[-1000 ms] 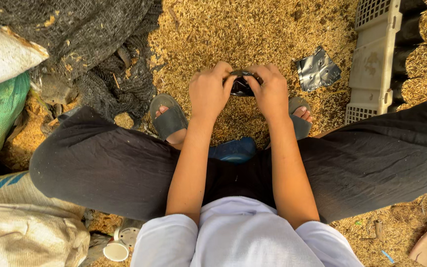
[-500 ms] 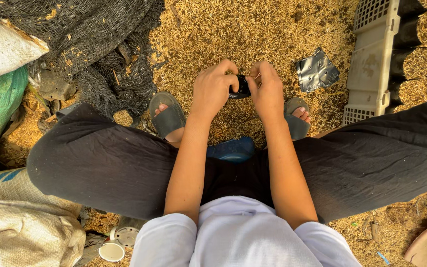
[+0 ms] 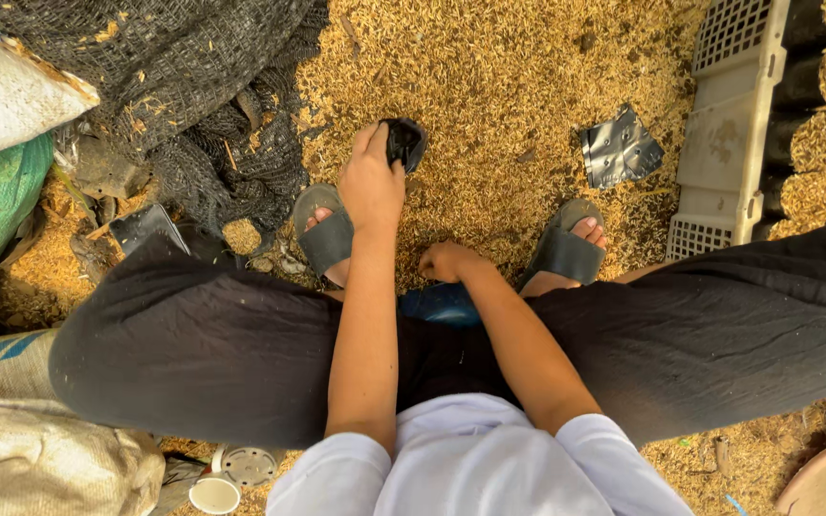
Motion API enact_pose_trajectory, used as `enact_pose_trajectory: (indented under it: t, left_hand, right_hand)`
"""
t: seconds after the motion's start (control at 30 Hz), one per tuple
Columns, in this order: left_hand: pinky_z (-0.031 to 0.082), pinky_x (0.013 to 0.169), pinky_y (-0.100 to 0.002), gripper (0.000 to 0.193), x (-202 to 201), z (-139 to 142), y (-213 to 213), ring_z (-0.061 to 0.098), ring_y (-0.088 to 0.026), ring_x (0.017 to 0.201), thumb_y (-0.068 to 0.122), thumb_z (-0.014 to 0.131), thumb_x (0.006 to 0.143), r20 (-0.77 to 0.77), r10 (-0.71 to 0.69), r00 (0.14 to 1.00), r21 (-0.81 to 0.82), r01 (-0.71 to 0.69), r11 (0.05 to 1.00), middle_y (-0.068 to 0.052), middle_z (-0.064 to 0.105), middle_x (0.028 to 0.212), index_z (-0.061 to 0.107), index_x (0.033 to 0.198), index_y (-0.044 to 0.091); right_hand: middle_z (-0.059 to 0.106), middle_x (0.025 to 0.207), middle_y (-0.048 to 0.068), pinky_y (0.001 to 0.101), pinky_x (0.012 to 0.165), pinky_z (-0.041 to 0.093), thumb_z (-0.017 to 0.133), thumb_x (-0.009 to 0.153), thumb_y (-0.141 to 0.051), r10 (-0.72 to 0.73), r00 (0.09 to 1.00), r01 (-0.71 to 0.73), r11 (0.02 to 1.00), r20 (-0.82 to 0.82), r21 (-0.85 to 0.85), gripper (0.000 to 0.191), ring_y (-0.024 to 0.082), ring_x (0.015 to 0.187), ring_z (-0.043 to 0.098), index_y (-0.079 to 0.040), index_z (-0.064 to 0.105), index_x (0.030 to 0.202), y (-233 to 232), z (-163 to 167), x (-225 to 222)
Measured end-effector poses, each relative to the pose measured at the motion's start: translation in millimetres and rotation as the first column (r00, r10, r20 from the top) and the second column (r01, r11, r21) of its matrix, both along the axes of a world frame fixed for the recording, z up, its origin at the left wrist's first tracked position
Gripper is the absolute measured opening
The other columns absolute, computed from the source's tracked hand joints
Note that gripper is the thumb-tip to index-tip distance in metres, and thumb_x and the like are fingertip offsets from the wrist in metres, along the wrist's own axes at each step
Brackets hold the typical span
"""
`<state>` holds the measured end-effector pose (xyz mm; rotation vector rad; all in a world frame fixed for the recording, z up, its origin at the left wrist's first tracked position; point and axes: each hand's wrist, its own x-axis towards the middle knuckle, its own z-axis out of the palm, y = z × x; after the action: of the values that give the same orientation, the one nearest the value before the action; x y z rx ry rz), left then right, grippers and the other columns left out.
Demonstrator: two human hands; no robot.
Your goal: The person sits on the ground and fills small black plastic cups with loose substrate from a large pile. They pack the material by hand, level the top, and place the filled cups into a nearby crate. The process is repeated for multiple cups.
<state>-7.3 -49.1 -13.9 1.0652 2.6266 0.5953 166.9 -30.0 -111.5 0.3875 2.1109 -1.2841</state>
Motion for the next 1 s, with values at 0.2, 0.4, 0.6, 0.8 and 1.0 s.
enact_pose_trajectory:
  t: [0.2, 0.4, 0.6, 0.8, 1.0]
  left_hand:
    - [0.059, 0.086, -0.040, 0.048, -3.5, -16.8, -16.8, 0.073, -0.030, 0.104, 0.007, 0.070, 0.087, -0.061, 0.092, 0.994, 0.119, -0.084, 0.989, -0.007, 0.061, 0.142, 0.064, 0.135, 0.007]
    - [0.060, 0.075, -0.042, 0.047, -10.7, -17.3, -31.7, 0.073, -0.032, 0.093, 0.005, 0.064, 0.087, 0.040, 0.163, 0.986, 0.028, -0.164, 0.986, -0.008, 0.063, 0.141, 0.066, 0.135, 0.006]
    - [0.060, 0.076, -0.042, 0.042, -14.6, -16.5, -40.9, 0.072, -0.034, 0.097, 0.003, 0.059, 0.090, 0.091, 0.170, 0.981, 0.020, -0.172, 0.985, -0.012, 0.063, 0.141, 0.066, 0.132, 0.004]
    - [0.059, 0.093, -0.043, 0.046, -11.8, -27.3, -31.0, 0.069, -0.037, 0.114, 0.003, 0.059, 0.090, 0.117, 0.007, 0.993, 0.222, -0.033, 0.974, -0.013, 0.061, 0.143, 0.064, 0.136, 0.005]
    - [0.059, 0.089, -0.042, 0.051, 0.2, -38.3, -18.7, 0.069, -0.035, 0.111, 0.004, 0.057, 0.093, 0.230, 0.016, 0.973, 0.120, -0.045, 0.992, -0.010, 0.054, 0.151, 0.056, 0.144, 0.008]
  right_hand:
    - [0.071, 0.119, 0.014, 0.0465, 0.086, 0.057, 0.069, 0.090, -0.029, -0.401, 0.906, 0.423, 0.832, -0.137, 0.359, 0.031, 0.034, 0.102, 0.069, -0.015, 0.072, 0.118, 48.1, 14.1, -16.1]
    - [0.057, 0.143, 0.016, 0.0460, 0.105, 0.053, 0.064, 0.099, -0.038, -0.595, 0.709, 0.705, 0.611, -0.379, 0.359, 0.045, 0.032, 0.120, 0.064, -0.011, 0.059, 0.135, 149.1, 22.0, -56.1]
    - [0.031, 0.160, 0.019, 0.0562, 0.117, 0.032, 0.075, 0.086, -0.064, -0.413, 0.889, 0.444, 0.680, -0.196, 0.584, 0.099, 0.041, 0.145, 0.031, -0.021, 0.027, 0.160, 190.7, 22.5, -87.6]
    - [0.025, 0.162, 0.020, 0.0561, 0.112, 0.041, 0.078, 0.078, -0.064, -0.254, 0.951, 0.103, 0.796, 0.174, 0.596, 0.114, 0.040, 0.144, 0.033, -0.028, 0.014, 0.164, 100.4, 36.9, -77.2]
    - [0.036, 0.153, 0.017, 0.0571, 0.106, 0.048, 0.087, 0.080, -0.033, -0.189, 0.978, 0.086, 0.759, 0.092, 0.645, 0.095, 0.043, 0.139, 0.038, -0.022, 0.033, 0.157, 51.0, 7.0, -46.0]
